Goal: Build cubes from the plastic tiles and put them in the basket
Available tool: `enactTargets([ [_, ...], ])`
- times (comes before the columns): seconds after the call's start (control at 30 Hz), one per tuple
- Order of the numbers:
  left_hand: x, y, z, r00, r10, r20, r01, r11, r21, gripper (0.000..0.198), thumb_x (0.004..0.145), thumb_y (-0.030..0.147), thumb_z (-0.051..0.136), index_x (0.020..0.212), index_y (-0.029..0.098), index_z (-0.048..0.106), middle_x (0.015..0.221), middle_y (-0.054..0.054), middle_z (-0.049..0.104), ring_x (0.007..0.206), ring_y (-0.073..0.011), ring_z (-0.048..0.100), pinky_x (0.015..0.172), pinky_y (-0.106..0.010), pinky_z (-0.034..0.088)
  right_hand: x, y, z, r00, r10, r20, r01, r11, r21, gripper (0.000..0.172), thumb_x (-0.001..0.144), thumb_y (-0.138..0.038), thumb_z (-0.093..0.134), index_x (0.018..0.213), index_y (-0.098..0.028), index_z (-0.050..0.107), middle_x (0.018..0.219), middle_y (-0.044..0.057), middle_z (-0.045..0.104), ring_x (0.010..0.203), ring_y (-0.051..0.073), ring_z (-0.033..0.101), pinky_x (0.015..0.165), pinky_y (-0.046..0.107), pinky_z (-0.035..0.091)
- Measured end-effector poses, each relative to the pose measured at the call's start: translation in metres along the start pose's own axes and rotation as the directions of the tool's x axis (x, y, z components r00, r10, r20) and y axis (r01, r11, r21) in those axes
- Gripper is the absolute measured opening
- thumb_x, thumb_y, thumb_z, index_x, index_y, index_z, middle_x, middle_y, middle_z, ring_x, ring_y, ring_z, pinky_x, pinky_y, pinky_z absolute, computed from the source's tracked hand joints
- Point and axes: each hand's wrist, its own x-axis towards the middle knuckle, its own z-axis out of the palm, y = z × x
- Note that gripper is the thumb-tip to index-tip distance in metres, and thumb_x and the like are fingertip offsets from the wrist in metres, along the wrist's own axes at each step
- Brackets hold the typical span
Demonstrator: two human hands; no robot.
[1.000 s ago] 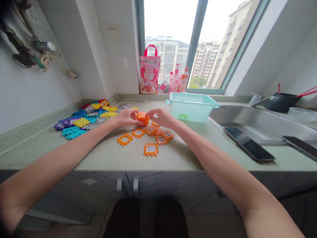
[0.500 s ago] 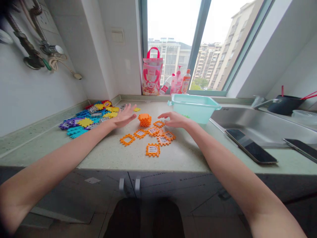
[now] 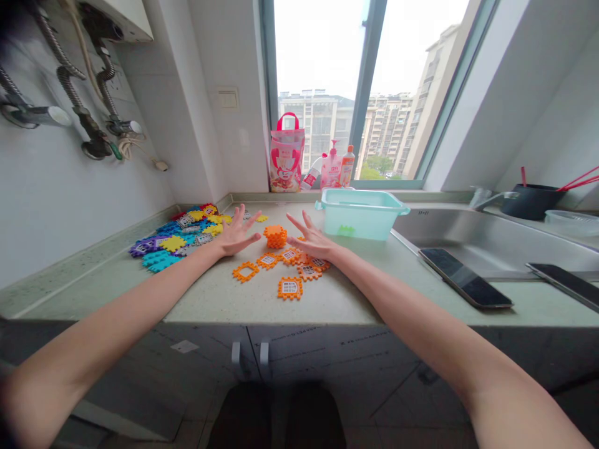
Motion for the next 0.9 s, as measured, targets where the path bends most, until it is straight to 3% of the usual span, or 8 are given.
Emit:
enactTargets([
  [0.07,-0.003,0.004,-0.008,0.977,0.094,-0.191,-0.094,0.996,0.007,0.081,0.086,0.082,0.058,0.143,0.024,0.062,0.167,-0.02,0.037,0.153,-0.0458,0.033,0.118,-0.063,0.033,-0.001,-0.004,-0.003,0.989,-0.066,-0.135,0.063,0.998,-0.026,0.095,0.089,-0.081,0.059,0.167,-0.034,0.034,0.179,0.013,0.007,0.163,0.042,0.015,0.126,0.064,0.023],
  [0.17,-0.006,0.011,-0.014,0.904,0.16,-0.396,-0.164,0.986,0.023,0.046,0.082,0.062,0.07,0.096,0.019,0.069,0.11,-0.013,0.069,0.099,-0.0277,0.065,0.09,-0.038,0.05,-0.004,-0.01,-0.007,0.909,-0.239,-0.341,0.205,0.97,-0.134,0.063,0.088,-0.065,0.07,0.137,-0.026,0.064,0.152,0.016,0.054,0.137,0.034,0.053,0.116,0.051,0.04],
  [0.23,-0.006,0.011,-0.013,0.906,0.102,-0.411,-0.108,0.994,0.009,0.037,0.081,0.052,0.069,0.067,0.021,0.057,0.07,-0.004,0.059,0.065,-0.019,0.053,0.068,-0.032,0.043,-0.005,-0.01,-0.006,0.857,-0.282,-0.431,0.21,0.956,-0.207,0.036,0.085,-0.053,0.07,0.104,-0.022,0.068,0.111,0.009,0.069,0.101,0.026,0.063,0.097,0.039,0.048],
  [0.33,-0.001,0.004,-0.006,0.939,-0.022,-0.344,-0.013,0.995,-0.099,0.048,0.081,0.037,0.062,0.048,0.023,0.03,0.047,0.002,0.031,0.051,-0.0137,0.031,0.058,-0.032,0.028,-0.004,-0.003,-0.001,0.845,-0.157,-0.511,0.027,0.967,-0.253,0.026,0.081,-0.038,0.064,0.065,-0.022,0.051,0.067,0.0,0.054,0.065,0.016,0.045,0.068,0.03,0.038],
  [0.57,0.009,-0.012,-0.015,0.959,0.006,-0.284,-0.069,0.974,-0.215,0.039,0.071,0.018,0.054,0.054,0.022,0.019,0.053,0.004,0.02,0.055,-0.0119,0.019,0.057,-0.033,0.018,0.006,0.017,0.006,0.908,0.07,-0.414,-0.136,0.982,-0.132,0.035,0.075,-0.03,0.052,0.049,-0.023,0.029,0.051,-0.004,0.026,0.057,0.013,0.029,0.056,0.029,0.024],
  [0.73,-0.027,0.008,-0.046,0.954,0.15,-0.259,-0.208,0.954,-0.218,0.035,0.085,0.029,0.056,0.057,0.021,0.037,0.055,0.005,0.03,0.055,-0.0122,0.029,0.057,-0.029,0.025,0.009,0.019,0.001,0.916,0.088,-0.391,-0.144,0.983,-0.117,0.035,0.075,-0.03,0.05,0.052,-0.025,0.026,0.054,-0.004,0.022,0.058,0.013,0.029,0.054,0.027,0.023],
  [0.83,-0.07,0.024,-0.06,0.955,0.293,-0.044,-0.294,0.922,-0.253,0.026,0.09,0.047,0.067,0.092,0.021,0.07,0.084,-0.001,0.064,0.071,-0.0162,0.057,0.068,-0.028,0.046,0.01,0.021,0.0,0.92,0.082,-0.383,-0.136,0.984,-0.116,0.034,0.076,-0.028,0.05,0.053,-0.025,0.026,0.055,-0.004,0.022,0.058,0.013,0.03,0.054,0.027,0.023],
  [0.9,-0.095,0.029,-0.066,0.932,0.358,0.065,-0.335,0.914,-0.229,0.049,0.087,0.057,0.073,0.125,0.027,0.072,0.115,-0.006,0.068,0.095,-0.0225,0.067,0.088,-0.033,0.053,0.01,0.022,0.001,0.927,0.074,-0.368,-0.124,0.985,-0.116,0.033,0.077,-0.026,0.051,0.054,-0.024,0.028,0.055,-0.004,0.024,0.059,0.013,0.031,0.054,0.027,0.024],
])
